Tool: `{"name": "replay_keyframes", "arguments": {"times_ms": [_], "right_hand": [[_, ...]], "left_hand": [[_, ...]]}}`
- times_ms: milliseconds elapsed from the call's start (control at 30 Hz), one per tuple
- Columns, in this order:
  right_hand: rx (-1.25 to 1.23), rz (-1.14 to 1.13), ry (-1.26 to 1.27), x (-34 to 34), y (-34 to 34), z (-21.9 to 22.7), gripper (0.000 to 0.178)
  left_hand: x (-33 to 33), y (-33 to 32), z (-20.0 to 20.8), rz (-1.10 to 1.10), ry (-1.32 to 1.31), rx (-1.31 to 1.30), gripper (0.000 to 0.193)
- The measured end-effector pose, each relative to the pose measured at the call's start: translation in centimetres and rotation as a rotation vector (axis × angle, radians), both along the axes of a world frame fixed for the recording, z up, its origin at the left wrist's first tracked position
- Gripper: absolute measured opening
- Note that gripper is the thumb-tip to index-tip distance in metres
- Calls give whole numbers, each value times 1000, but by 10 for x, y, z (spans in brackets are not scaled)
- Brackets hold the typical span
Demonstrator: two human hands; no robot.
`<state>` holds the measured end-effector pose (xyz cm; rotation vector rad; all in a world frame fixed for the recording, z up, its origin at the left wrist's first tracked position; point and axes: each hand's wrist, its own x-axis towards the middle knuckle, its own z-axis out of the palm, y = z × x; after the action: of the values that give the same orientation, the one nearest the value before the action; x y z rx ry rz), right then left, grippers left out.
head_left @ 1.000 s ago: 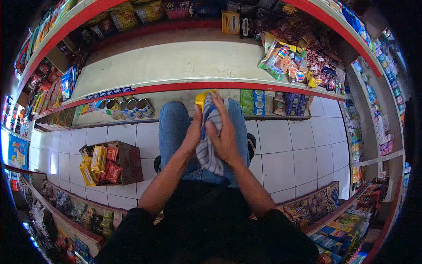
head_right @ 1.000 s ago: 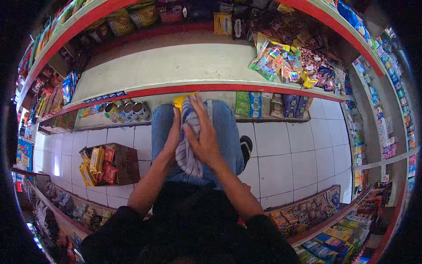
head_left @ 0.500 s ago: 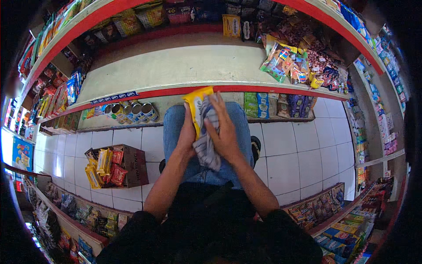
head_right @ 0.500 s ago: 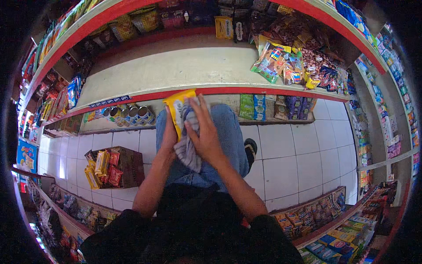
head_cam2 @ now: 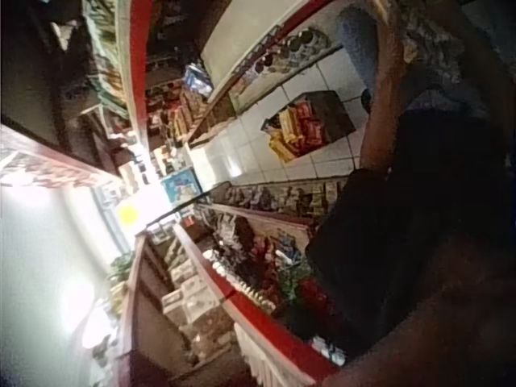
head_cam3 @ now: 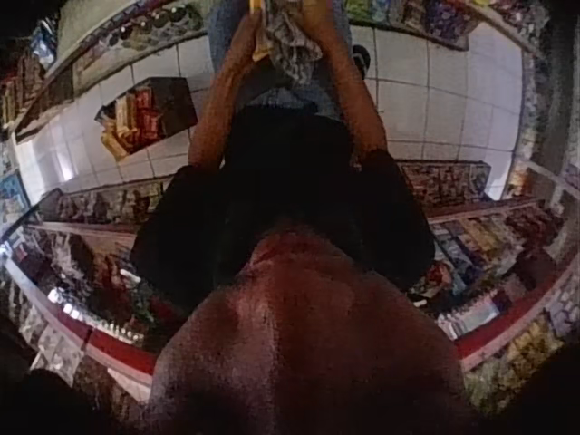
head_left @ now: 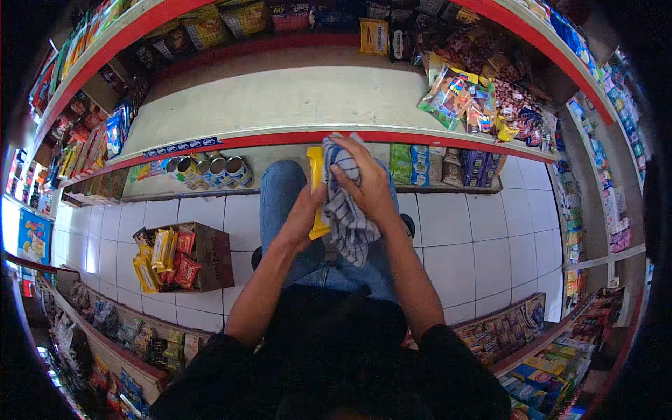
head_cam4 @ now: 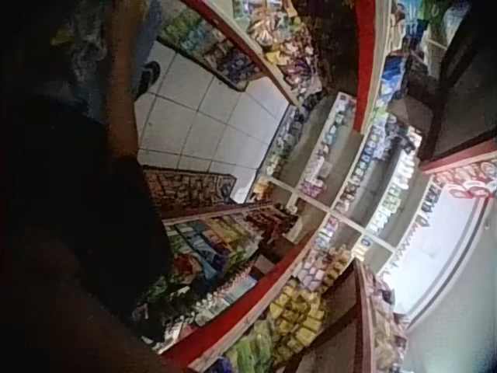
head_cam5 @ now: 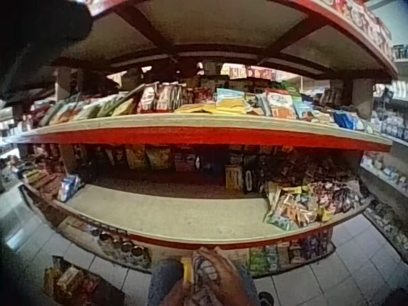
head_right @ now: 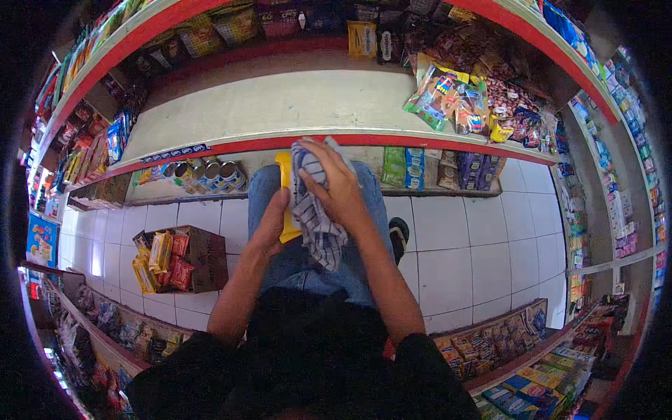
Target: Cleaning and organizing snack packages on grocery store shelves using a cloth.
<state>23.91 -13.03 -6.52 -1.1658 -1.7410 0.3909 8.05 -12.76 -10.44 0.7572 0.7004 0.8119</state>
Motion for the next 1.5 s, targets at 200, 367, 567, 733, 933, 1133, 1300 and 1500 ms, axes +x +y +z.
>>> {"name": "replay_keyframes", "arguments": {"times_ms": [200, 367, 567, 733, 933, 1133, 1300, 1500], "right_hand": [[-221, -129, 465, 24, 0, -24, 39], [-305, 29, 1004, 16, -2, -17, 45], [-618, 94, 962, 3, -31, -4, 54], [-616, 265, 836, 9, -43, -37, 55], [-644, 185, 955, 15, -36, -26, 55], [-854, 152, 1005, -1, -42, -17, 61], [-902, 311, 1010, -10, -46, -13, 64], [-948, 151, 1243, 15, -30, -61, 59]], "left_hand": [[-20, 9, 22, 181, -68, 29, 41], [-2, 4, 24, 156, 28, 100, 40], [6, 12, 19, 284, 114, 215, 40], [-1, 23, 21, 404, 137, 209, 39], [2, 12, 8, 43, 243, 333, 36], [6, 23, 0, 252, 134, 286, 35], [1, 29, 5, 476, 148, 366, 36], [-6, 27, 9, 625, 240, 663, 43]]}}
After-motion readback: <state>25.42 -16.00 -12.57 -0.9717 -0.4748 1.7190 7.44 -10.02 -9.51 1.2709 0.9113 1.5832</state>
